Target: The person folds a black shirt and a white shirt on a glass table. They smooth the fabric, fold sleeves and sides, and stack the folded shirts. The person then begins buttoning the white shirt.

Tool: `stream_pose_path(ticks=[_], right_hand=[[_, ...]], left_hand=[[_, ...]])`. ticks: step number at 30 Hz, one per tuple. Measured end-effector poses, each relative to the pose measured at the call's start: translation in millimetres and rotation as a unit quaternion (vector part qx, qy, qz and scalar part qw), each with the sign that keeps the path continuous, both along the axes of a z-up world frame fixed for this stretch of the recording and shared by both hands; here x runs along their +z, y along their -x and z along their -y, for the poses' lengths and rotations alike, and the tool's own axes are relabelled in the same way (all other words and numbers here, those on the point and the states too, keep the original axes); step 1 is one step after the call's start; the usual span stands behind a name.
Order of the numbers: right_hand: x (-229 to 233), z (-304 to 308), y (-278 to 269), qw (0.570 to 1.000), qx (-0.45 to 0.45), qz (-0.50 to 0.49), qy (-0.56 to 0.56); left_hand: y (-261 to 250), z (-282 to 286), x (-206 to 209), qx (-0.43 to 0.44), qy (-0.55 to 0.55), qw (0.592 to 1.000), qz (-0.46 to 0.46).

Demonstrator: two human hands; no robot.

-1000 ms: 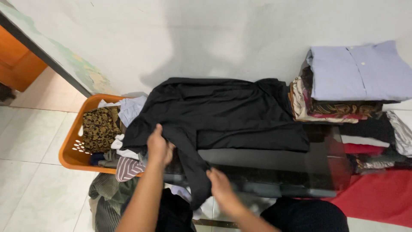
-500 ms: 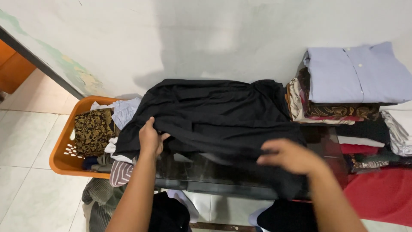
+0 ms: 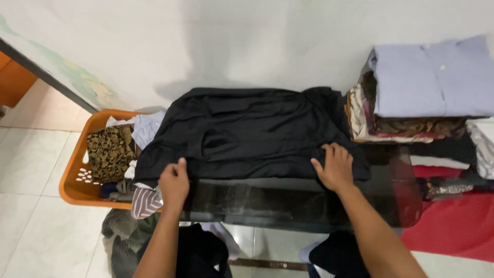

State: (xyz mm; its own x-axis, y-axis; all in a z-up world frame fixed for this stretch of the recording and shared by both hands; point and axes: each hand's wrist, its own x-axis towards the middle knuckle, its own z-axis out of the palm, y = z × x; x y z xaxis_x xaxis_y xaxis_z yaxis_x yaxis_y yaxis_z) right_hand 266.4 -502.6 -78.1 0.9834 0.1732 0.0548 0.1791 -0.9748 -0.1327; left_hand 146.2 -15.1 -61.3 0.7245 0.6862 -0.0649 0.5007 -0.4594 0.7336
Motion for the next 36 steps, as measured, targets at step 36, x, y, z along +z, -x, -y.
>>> stream_pose_path(ticks=[36], right_hand=[[120,83,-3,0.929,-0.125,0.125,-0.325]], left_hand=[[-51,-41,6,-0.205,-0.216,0.938,-0.176]])
